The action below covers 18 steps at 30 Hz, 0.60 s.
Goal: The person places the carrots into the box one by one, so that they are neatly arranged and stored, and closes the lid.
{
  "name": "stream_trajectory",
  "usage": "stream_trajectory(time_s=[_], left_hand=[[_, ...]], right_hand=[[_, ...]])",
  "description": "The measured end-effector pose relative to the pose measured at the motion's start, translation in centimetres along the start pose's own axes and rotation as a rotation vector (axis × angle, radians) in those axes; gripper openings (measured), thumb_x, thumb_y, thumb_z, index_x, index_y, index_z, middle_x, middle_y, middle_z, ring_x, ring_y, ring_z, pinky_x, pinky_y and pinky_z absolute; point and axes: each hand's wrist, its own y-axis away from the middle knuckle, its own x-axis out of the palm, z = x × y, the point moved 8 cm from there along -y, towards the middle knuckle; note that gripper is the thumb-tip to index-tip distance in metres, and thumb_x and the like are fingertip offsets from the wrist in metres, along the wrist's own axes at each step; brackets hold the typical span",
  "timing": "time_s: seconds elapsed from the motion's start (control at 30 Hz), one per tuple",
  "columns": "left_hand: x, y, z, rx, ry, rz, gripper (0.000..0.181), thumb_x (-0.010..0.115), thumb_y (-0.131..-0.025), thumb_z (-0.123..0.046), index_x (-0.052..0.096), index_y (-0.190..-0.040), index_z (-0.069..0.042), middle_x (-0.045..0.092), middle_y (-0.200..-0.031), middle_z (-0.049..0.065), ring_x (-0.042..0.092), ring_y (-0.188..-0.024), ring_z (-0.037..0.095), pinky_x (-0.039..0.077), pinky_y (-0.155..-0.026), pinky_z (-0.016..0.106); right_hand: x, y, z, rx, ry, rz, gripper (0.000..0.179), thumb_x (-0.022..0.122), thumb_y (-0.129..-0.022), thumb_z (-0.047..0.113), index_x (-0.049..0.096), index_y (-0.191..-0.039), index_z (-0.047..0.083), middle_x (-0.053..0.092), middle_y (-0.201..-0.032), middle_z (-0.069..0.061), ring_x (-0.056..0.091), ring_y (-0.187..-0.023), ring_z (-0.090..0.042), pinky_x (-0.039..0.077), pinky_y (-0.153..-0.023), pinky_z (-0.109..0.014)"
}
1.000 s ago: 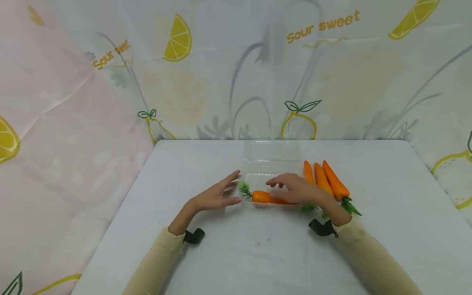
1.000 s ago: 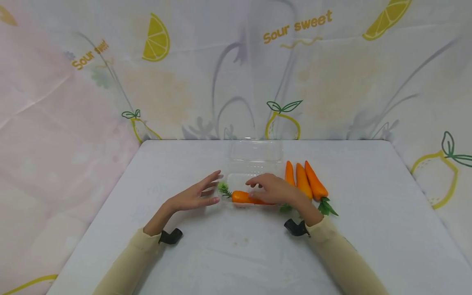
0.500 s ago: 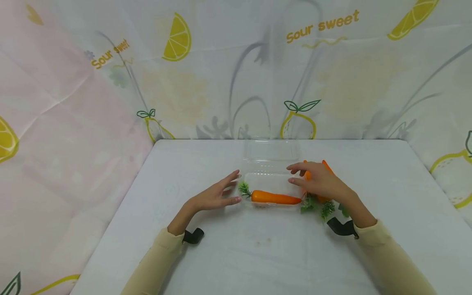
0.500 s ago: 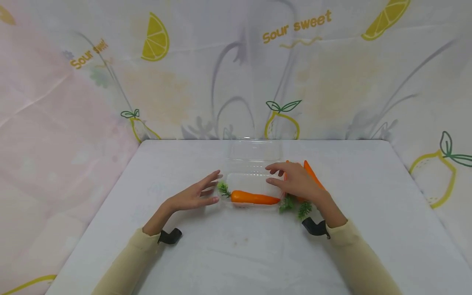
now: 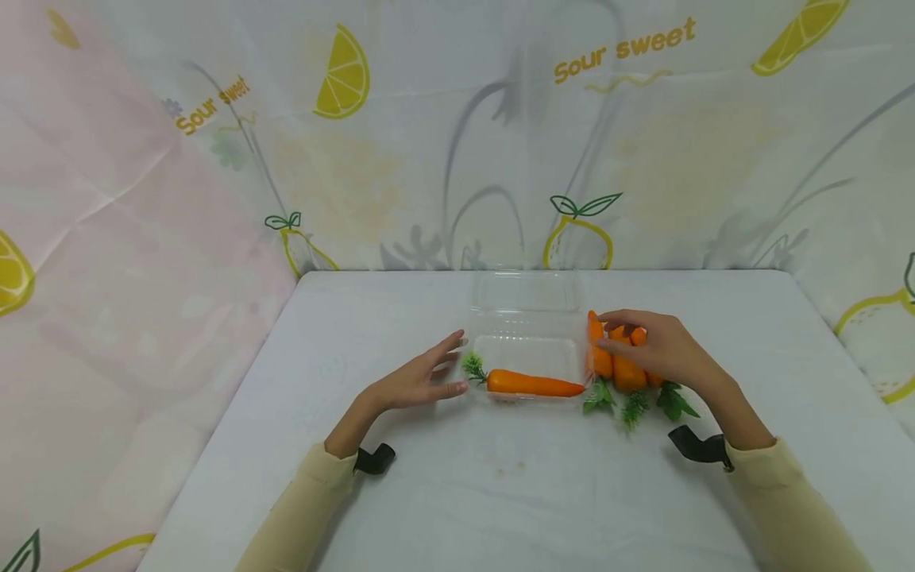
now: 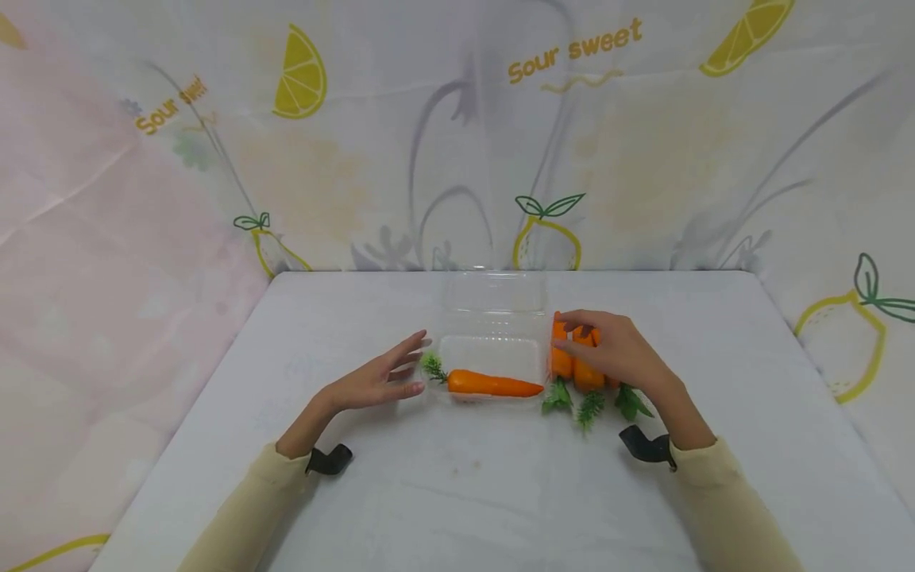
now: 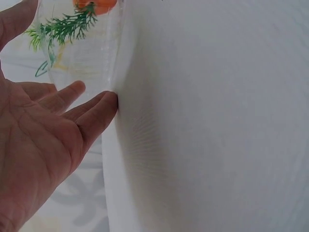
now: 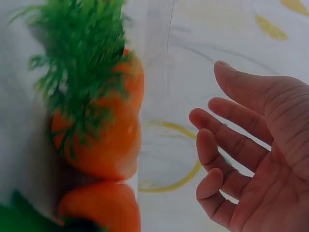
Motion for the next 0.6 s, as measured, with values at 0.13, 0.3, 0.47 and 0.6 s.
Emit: stream_trajectory(time_s=[0.13, 0.3, 0.47, 0.6], left_hand=[[0.1, -0.5, 1.6, -0.007, -0.017, 0.000, 0.088, 0.066, -0.096, -0.016, 0.005, -0.158, -0.005, 0.017, -0.160, 0.022, 0.026, -0.143, 0.040, 0.028, -0.113, 0.053], [0.1, -0.8, 3.1, 0.003, -0.046, -0.015, 0.090, 0.067, -0.096, -0.019, 0.004, -0.159, -0.010, 0.017, -0.162, 0.015, 0.027, -0.144, 0.034, 0.030, -0.114, 0.049], [0.0, -0.7, 3.3, 0.007, -0.050, -0.017, 0.090, 0.068, -0.095, -0.024, 0.006, -0.159, -0.012, 0.020, -0.162, 0.010, 0.030, -0.144, 0.030, 0.032, -0.113, 0.046], [0.0, -0.6, 3.4, -0.001, -0.055, -0.021, 0.090, 0.069, -0.094, -0.029, 0.008, -0.159, -0.012, 0.021, -0.162, 0.008, 0.031, -0.144, 0.027, 0.033, -0.113, 0.042]], right_hand=[[-0.8, 0.7, -0.9, 0.019, 0.010, -0.031, 0.042, 0.075, -0.090, 0.032, 0.068, -0.124, 0.008, 0.068, -0.104, -0.009, 0.053, -0.086, -0.023, 0.039, -0.056, -0.028], [-1.1, 1.4, -1.8, 0.012, 0.032, -0.052, 0.043, 0.077, -0.088, 0.028, 0.067, -0.123, 0.004, 0.068, -0.105, -0.013, 0.054, -0.088, -0.026, 0.039, -0.055, -0.026], [-1.4, 2.0, -2.5, 0.029, 0.031, -0.077, 0.044, 0.077, -0.088, 0.031, 0.068, -0.122, 0.005, 0.067, -0.111, -0.014, 0.054, -0.091, -0.027, 0.042, -0.055, -0.026], [-1.6, 2.2, -3.1, 0.064, 0.044, -0.067, 0.047, 0.076, -0.088, 0.034, 0.067, -0.123, 0.004, 0.066, -0.114, -0.016, 0.053, -0.093, -0.028, 0.043, -0.057, -0.027]])
